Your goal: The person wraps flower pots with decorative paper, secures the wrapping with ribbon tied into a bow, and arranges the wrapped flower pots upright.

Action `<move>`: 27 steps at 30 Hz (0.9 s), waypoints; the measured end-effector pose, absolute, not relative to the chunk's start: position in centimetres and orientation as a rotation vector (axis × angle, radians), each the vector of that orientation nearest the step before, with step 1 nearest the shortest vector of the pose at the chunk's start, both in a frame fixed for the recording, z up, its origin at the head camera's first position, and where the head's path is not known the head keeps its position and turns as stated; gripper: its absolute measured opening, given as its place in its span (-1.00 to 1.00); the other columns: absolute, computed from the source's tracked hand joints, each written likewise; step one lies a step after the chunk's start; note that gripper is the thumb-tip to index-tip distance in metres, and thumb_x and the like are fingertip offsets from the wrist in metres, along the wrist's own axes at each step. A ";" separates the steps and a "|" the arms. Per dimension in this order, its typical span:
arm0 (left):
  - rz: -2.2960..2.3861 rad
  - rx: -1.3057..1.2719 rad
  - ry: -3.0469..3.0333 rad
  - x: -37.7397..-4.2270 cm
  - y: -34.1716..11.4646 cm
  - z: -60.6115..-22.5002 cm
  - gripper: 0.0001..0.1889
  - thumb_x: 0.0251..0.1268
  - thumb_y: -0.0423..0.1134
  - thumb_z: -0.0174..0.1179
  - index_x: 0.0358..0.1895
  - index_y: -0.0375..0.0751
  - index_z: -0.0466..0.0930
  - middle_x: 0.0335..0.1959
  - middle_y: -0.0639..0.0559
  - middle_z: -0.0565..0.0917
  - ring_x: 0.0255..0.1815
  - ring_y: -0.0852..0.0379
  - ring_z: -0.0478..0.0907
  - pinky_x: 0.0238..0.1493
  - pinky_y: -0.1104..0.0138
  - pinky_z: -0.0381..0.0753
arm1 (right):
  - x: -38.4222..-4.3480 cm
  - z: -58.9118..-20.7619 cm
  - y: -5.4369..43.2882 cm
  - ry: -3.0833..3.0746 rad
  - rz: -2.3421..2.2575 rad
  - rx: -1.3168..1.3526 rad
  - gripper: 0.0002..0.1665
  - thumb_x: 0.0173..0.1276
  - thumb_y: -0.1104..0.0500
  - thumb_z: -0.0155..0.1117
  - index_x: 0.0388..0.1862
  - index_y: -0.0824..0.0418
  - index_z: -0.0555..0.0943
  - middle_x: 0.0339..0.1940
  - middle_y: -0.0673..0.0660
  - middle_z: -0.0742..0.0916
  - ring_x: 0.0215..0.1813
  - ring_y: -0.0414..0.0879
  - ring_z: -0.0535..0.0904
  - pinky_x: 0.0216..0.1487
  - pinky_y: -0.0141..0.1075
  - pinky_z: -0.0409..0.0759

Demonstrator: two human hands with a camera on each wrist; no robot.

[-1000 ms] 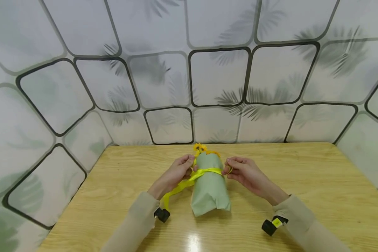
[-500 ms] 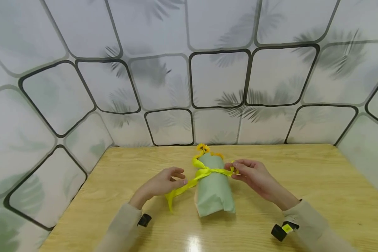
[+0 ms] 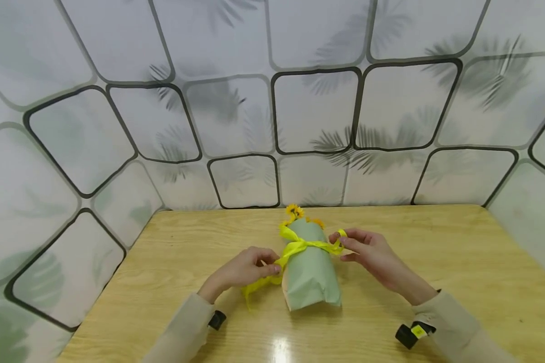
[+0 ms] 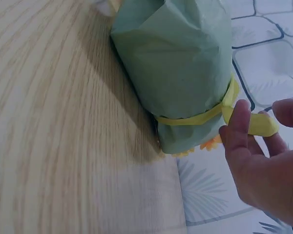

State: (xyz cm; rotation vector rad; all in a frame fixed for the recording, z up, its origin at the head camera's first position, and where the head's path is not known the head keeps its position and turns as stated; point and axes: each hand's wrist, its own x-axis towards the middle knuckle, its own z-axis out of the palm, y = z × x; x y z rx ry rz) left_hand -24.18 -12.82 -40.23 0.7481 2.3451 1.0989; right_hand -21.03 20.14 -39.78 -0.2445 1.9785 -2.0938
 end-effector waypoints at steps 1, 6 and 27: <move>1.104 0.757 2.341 -24.2 -12.8 -40.1 -0.84 0.55 -0.17 0.18 -0.03 -0.07 0.73 -0.15 -0.03 0.74 -0.25 0.19 0.56 -0.20 0.36 0.57 | -21.0 -39.8 20.3 2.020 -2.082 -0.217 -0.73 0.58 0.09 0.21 0.04 0.27 0.61 0.01 -0.10 0.80 0.11 -0.28 0.67 0.04 -0.28 0.73; 1.177 0.749 2.263 -24.2 -13.0 -39.2 -0.80 0.56 -0.15 0.16 -0.09 -0.16 0.71 -0.15 -0.15 0.73 -0.30 0.18 0.49 -0.22 0.36 0.54 | -20.9 -39.6 21.5 2.240 -1.924 -0.020 -0.59 0.59 0.02 0.19 0.08 0.37 0.48 0.11 0.14 0.76 0.10 -0.17 0.71 -0.05 -0.26 0.76; 1.710 0.406 1.969 -21.4 -6.5 -36.0 -0.68 0.63 -0.16 0.06 -0.01 -0.41 0.61 -0.25 -0.18 0.79 -0.32 0.15 0.77 -0.23 0.29 0.77 | -18.0 -36.7 15.5 2.403 -1.659 -0.436 -0.50 0.41 0.05 0.43 0.15 0.35 0.59 -0.08 0.21 0.79 -0.21 -0.08 0.73 -0.27 -0.29 0.71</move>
